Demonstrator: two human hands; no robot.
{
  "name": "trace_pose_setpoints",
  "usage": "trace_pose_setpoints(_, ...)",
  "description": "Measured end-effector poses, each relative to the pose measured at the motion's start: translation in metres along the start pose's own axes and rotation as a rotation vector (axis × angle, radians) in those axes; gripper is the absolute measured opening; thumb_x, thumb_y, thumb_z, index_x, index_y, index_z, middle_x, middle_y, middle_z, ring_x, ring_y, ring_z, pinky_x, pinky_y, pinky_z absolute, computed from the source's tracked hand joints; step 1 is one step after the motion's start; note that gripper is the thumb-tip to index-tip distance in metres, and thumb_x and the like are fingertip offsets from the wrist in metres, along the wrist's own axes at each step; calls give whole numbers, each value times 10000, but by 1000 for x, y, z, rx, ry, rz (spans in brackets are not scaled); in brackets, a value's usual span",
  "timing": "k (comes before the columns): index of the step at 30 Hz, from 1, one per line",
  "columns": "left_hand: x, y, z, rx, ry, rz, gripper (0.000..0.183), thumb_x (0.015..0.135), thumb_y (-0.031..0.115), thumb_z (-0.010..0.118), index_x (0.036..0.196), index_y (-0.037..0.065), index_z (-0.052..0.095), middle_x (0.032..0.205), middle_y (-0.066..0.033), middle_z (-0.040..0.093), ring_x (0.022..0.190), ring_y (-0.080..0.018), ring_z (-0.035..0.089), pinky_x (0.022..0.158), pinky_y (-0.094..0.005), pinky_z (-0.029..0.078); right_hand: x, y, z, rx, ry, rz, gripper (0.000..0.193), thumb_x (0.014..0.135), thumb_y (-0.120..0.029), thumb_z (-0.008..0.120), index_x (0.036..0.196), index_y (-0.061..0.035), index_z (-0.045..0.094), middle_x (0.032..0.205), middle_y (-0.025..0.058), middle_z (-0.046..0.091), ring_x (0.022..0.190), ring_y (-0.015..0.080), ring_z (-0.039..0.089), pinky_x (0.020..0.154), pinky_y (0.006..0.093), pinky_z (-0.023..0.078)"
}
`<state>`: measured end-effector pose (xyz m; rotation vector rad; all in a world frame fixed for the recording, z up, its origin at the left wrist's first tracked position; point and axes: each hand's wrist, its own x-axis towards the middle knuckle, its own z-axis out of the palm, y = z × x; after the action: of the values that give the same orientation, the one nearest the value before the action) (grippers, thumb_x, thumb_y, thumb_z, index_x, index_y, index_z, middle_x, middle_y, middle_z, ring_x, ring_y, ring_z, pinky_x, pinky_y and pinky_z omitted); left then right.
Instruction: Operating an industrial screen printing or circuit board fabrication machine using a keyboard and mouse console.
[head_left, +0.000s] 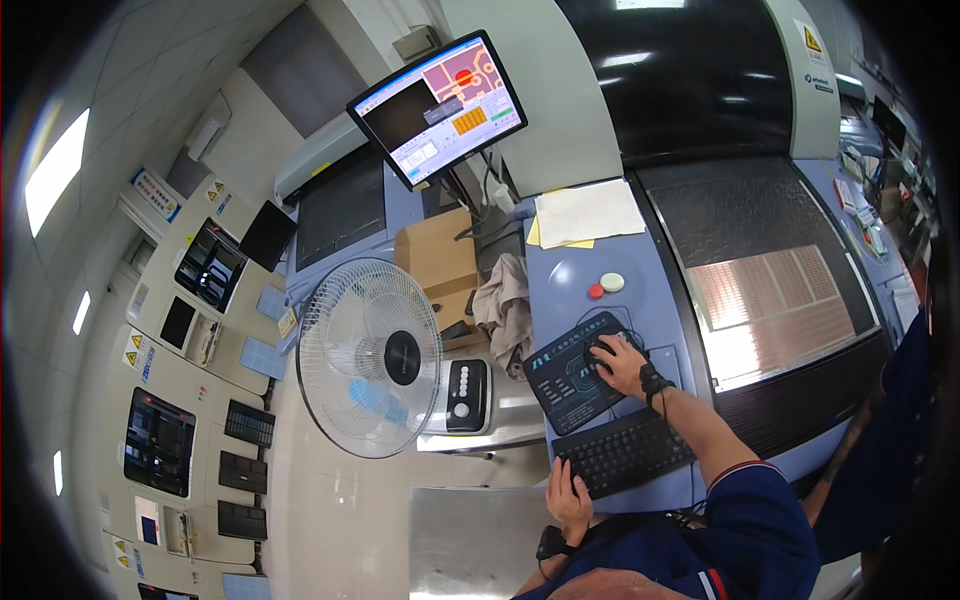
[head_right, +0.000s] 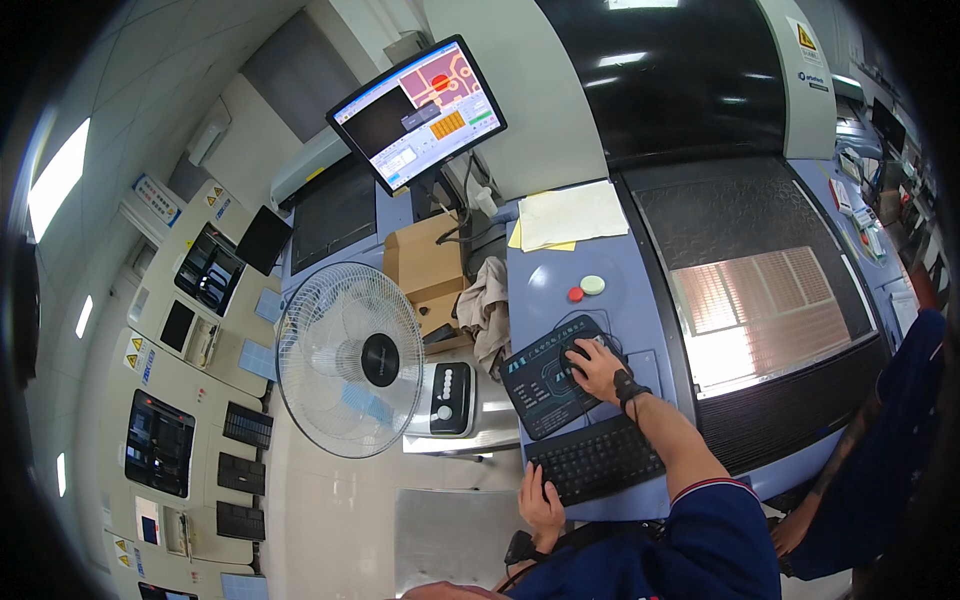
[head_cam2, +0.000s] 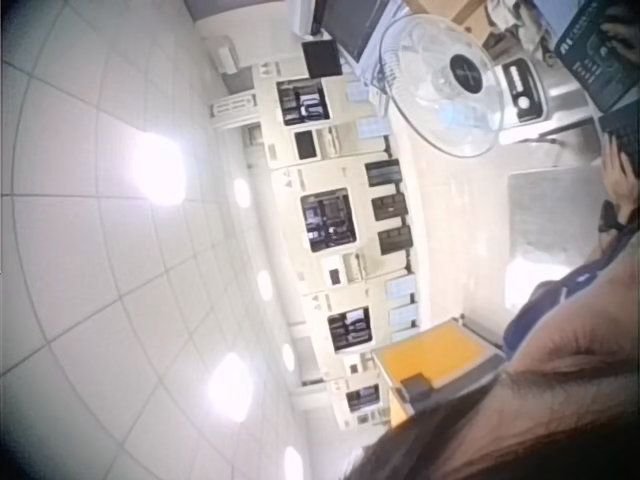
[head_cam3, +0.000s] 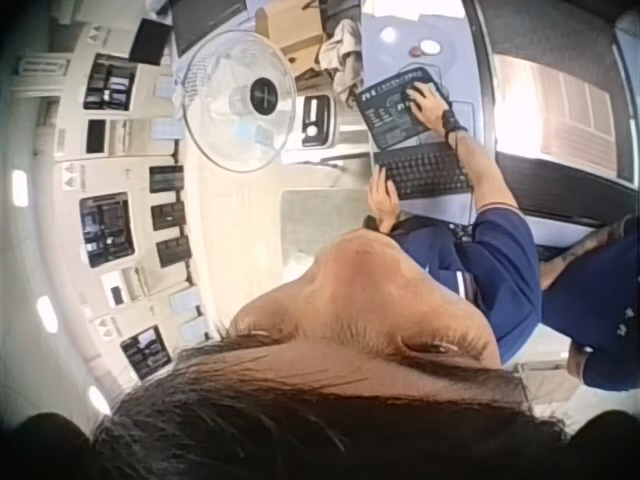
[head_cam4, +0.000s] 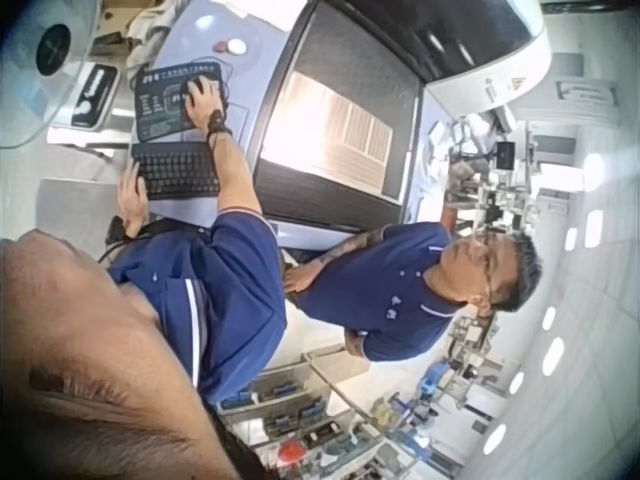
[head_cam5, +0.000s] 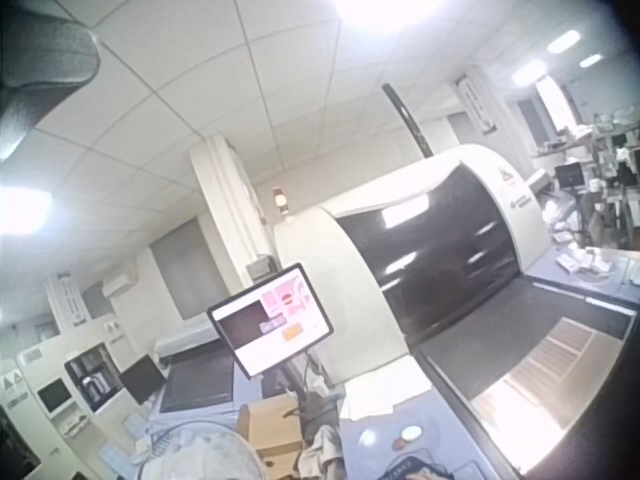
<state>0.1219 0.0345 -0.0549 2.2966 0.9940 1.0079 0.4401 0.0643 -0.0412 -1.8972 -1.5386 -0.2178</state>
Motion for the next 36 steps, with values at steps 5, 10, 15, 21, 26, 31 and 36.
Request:
trace_pose_setpoints(5, 2, 1, 0, 5, 4, 5, 390, 968, 163, 583, 1290, -38, 673, 1392, -232, 637, 1210, -406, 642, 1061, -476, 479, 1, 0, -1, 6, 8, -10, 426, 897, -126, 717, 1305, -81, 603, 1374, 201, 534, 1235, 423, 559, 1058, 497, 502)
trace_pose_setpoints(10, 3, 1, 1, -6, 20, 22, 394, 975, 157, 566, 1297, -49, 664, 1392, -243, 633, 1224, -413, 631, 1028, -473, 479, 3, 0, -2, -5, 8, -19, 433, 887, -122, 721, 1301, -80, 600, 1373, 198, 530, 1237, 426, 557, 1060, 490, 503)
trace_pose_setpoints(15, 2, 2, 1, 6, 26, 25, 381, 974, 152, 570, 1288, -41, 672, 1391, -231, 638, 1220, -410, 634, 1029, -472, 480, 1, -2, -3, -4, 12, -12, 436, 885, -123, 720, 1302, -82, 600, 1376, 196, 529, 1240, 430, 557, 1066, 489, 501)
trace_pose_setpoints(21, -3, 2, 0, 22, 25, 14, 355, 1005, 136, 549, 1293, -32, 670, 1397, -222, 635, 1227, -403, 631, 1037, -457, 480, -2, -5, -2, -7, 11, -1, 425, 890, -138, 717, 1297, -75, 611, 1372, 197, 536, 1230, 429, 567, 1067, 491, 500)
trace_pose_setpoints(26, 5, 5, -2, -35, -60, -98, 354, 1057, 133, 510, 1347, -32, 630, 1452, -237, 585, 1279, -412, 596, 1074, -451, 467, -2, 3, -4, -9, 35, -6, 405, 899, -149, 709, 1288, -74, 624, 1365, 197, 547, 1220, 423, 576, 1068, 496, 496)
trace_pose_setpoints(31, 17, 16, -7, -110, -52, -210, 389, 1071, 152, 507, 1409, -28, 576, 1508, -250, 527, 1367, -425, 523, 1129, -459, 428, 9, -3, -4, 8, -9, 60, 420, 896, -153, 706, 1300, -83, 618, 1368, 178, 546, 1224, 413, 569, 1058, 482, 500)
trace_pose_setpoints(36, 15, 17, -5, 110, -100, 100, 406, 1021, 200, 579, 1378, 15, 633, 1505, -214, 547, 1423, -424, 468, 1184, -517, 350, 6, 1, -1, -33, 28, 23, 413, 886, -152, 706, 1284, -89, 618, 1363, 175, 544, 1226, 418, 565, 1065, 493, 495)
